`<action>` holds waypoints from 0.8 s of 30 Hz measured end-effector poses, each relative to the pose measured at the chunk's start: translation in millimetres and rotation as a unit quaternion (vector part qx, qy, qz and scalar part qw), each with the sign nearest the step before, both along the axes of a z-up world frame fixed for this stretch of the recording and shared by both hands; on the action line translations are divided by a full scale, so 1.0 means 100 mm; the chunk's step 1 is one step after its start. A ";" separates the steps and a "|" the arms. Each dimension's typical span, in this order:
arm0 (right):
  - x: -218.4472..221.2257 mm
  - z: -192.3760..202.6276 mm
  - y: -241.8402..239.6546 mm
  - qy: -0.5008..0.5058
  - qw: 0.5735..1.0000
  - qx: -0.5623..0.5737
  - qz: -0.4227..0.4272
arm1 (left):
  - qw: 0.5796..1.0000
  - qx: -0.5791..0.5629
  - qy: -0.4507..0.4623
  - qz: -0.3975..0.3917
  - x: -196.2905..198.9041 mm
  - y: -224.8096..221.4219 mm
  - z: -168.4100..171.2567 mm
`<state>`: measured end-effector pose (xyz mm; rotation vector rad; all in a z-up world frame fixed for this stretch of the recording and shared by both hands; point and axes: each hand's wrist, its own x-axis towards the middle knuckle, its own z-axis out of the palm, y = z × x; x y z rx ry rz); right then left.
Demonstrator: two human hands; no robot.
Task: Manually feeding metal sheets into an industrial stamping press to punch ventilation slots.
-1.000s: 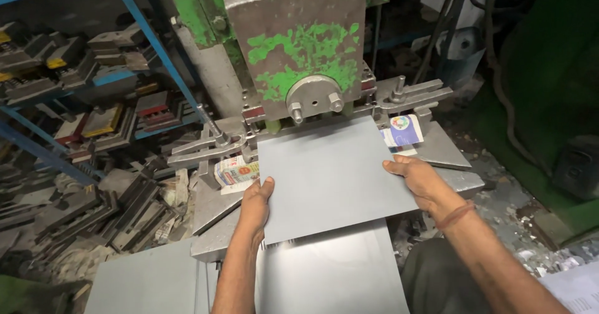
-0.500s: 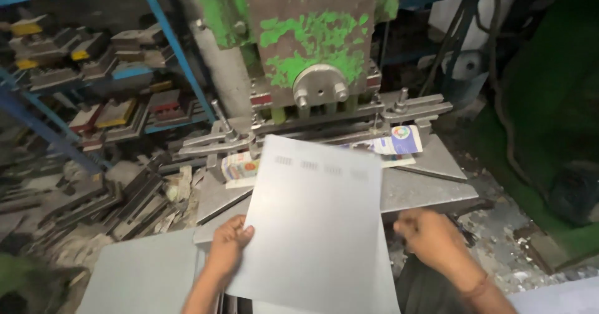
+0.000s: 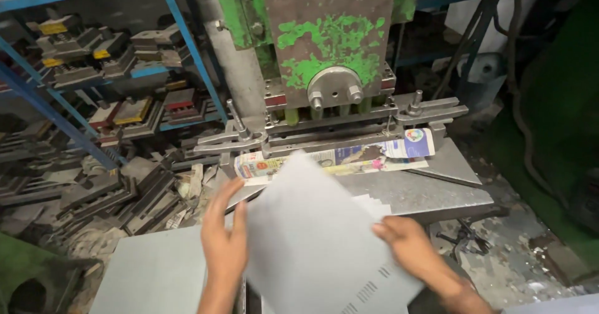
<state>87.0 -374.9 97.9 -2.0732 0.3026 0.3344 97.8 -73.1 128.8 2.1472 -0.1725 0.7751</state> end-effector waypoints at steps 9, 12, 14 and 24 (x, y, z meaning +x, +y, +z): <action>0.45 -0.53 -0.74 -0.025 0.931 0.305 -0.201 | 0.863 -0.314 0.391 -0.051 0.02 -0.37 -0.66; 0.64 -0.22 -0.66 -0.022 0.932 0.310 -0.189 | 0.833 -0.404 0.371 -0.072 0.35 -0.40 -0.52; 0.80 -0.08 -0.60 -0.007 0.937 0.297 -0.185 | 0.833 -0.414 0.361 -0.064 0.62 -0.37 -0.56; 1.19 -0.10 -0.67 -0.021 0.928 0.332 -0.165 | 0.836 -0.411 0.347 -0.106 0.98 -0.33 -0.65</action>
